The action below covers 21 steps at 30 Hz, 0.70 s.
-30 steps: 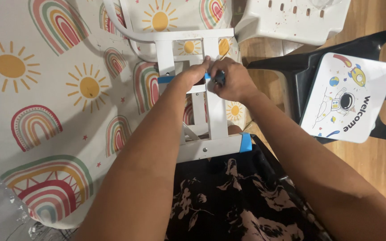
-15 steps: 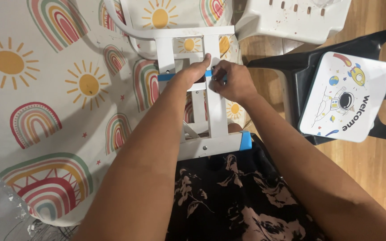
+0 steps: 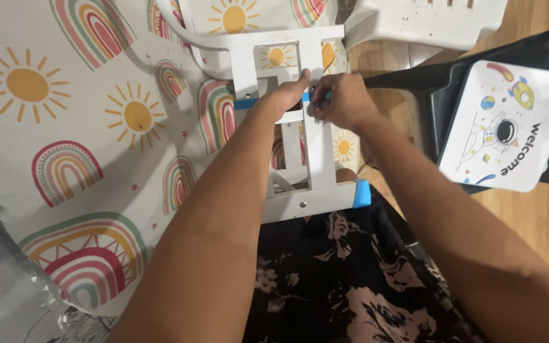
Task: The person uses a screwdriver to tighten screws on the white metal frame of a baby bouncer. The person holds the frame steady with one hand while turning the screwdriver with the other to secure the joints.
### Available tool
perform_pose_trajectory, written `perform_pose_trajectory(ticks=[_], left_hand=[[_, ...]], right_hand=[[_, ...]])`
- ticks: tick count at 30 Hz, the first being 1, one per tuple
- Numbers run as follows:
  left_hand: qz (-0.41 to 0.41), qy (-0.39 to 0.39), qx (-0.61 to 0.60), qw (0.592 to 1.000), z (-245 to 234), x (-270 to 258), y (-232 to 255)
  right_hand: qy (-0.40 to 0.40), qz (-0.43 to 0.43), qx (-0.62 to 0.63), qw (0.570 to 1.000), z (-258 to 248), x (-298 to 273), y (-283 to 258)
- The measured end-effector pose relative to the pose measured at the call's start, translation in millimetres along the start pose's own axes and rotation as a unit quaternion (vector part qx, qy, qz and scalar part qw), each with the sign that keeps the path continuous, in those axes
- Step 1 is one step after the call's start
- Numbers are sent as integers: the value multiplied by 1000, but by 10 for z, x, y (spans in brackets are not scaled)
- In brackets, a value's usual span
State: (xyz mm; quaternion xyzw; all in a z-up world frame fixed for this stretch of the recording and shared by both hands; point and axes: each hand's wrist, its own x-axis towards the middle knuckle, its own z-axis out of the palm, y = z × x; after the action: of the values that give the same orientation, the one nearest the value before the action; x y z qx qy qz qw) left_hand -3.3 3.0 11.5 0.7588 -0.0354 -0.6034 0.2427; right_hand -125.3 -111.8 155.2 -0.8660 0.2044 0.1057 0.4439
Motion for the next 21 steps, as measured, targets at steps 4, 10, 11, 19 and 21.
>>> perform_pose_trajectory(ticks=[4,10,11,19,21], left_hand=[[47,6,53,997,57,242,-75],[77,16,107,991,39,295,-133],[85,16,100,991,45,270,-122],[101,67,-92,988,-15,101,-160],[134,83,-51,986,-7,111,-179]], right_hand=[[2,-229,-142,963,-36,82,48],[-47,-272,-143,950,-95,153,63],[-41,-261,-114,958,-84,117,73],[106,-220,-140,960,160,-216,83],[150,-200,-128,960,222,-304,88]])
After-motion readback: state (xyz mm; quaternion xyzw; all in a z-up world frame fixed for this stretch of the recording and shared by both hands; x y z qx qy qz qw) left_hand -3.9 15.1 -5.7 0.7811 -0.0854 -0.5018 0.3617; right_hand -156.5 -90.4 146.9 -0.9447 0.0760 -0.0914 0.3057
